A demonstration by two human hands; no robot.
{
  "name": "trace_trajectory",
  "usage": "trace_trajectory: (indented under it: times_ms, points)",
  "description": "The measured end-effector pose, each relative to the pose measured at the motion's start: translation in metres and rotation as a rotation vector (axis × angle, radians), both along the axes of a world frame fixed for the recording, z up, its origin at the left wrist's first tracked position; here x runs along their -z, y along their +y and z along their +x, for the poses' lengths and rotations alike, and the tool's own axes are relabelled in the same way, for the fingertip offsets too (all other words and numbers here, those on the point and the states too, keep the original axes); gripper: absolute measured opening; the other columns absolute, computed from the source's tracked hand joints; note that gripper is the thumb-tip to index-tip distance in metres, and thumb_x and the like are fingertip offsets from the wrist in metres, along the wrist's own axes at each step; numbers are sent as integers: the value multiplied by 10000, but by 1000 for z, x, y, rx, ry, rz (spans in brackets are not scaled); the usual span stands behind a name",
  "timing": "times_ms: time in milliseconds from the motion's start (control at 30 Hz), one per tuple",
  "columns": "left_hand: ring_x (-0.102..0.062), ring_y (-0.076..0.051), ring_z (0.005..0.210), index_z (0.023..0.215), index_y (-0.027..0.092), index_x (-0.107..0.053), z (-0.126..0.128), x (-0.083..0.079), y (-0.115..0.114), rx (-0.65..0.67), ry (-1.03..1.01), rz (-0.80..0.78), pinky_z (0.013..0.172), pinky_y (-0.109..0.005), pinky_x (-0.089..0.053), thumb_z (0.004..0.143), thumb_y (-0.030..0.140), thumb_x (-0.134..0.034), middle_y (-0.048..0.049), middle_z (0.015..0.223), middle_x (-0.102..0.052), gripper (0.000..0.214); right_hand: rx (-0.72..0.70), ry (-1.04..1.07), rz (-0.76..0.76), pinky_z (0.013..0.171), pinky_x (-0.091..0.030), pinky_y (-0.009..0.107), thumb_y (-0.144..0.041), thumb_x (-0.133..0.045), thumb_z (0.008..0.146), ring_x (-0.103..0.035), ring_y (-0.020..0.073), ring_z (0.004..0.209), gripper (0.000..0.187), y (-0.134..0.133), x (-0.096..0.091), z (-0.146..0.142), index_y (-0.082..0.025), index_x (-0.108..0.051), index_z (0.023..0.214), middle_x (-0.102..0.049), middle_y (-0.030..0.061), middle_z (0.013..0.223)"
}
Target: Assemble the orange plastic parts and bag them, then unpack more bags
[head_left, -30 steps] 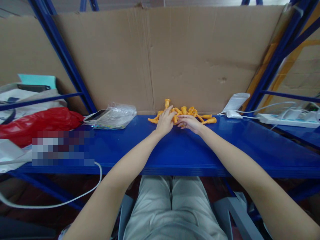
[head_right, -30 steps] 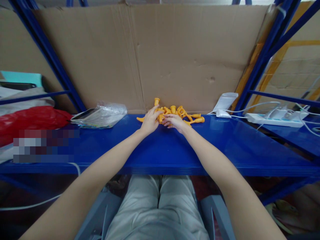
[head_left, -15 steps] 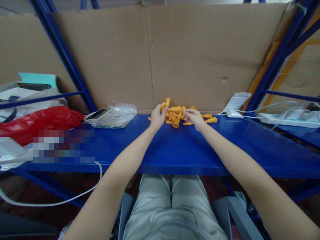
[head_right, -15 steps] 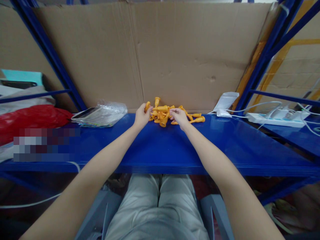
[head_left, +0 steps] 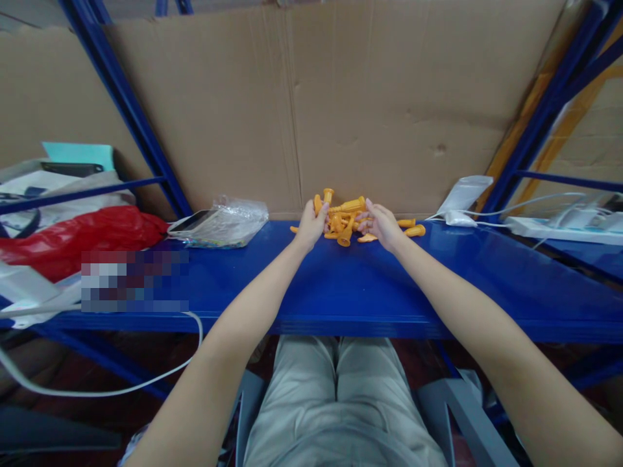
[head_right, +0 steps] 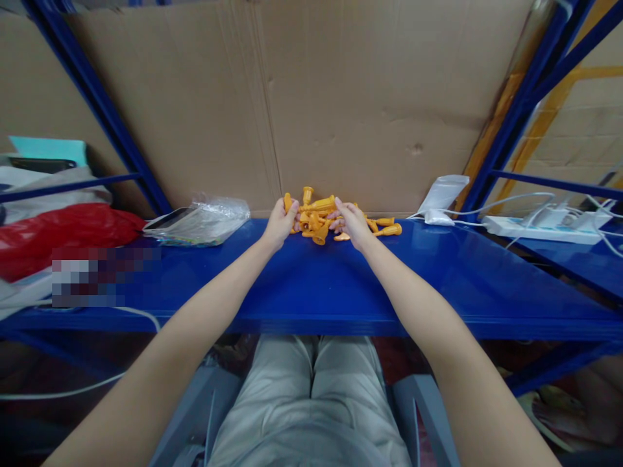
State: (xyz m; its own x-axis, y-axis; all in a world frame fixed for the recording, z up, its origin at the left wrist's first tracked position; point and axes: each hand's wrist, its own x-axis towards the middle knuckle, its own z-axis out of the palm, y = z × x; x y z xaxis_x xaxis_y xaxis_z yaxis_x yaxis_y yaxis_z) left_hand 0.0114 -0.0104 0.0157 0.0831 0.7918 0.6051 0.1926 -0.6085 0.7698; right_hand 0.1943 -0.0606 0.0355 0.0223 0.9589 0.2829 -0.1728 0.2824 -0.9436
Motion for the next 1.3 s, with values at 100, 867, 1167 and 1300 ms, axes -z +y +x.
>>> trace_trajectory:
  times_ms: [100,867,1167,1300]
  points:
    - [-676,-193,892,1351,213,-341,-3,3,4,-24,147,135,834,-372,-549,970,539,-382,-96,1002,-638,504,-17,35,-23,430,-394,187,-526,-624,865,-534,82,447,351,2,0,2,-208,-493,790,-623,-14,645]
    - [-626,-225,1055,1234,192,-588,-8,-10,-21,-274,528,404,985,-400,-473,861,156,-578,-94,1111,-672,374,128,-27,100,417,-387,196,-502,-706,779,-446,64,407,340,2,-10,4,-204,-557,711,-520,-50,536]
    - [-625,-224,1065,1198,215,-608,-12,-12,-23,-291,505,393,983,-397,-475,853,123,-553,-81,1099,-686,361,25,-171,87,365,-302,222,-663,-686,724,-415,72,393,479,-2,-6,8,-214,-525,672,-556,-6,588]
    - [-622,-230,1069,1196,200,-601,-13,-12,-23,-303,532,378,986,-397,-467,856,125,-554,-88,1086,-681,352,2,-168,110,336,-239,198,-661,-722,685,-349,48,369,501,-1,-6,7,-216,-499,632,-514,-36,538]
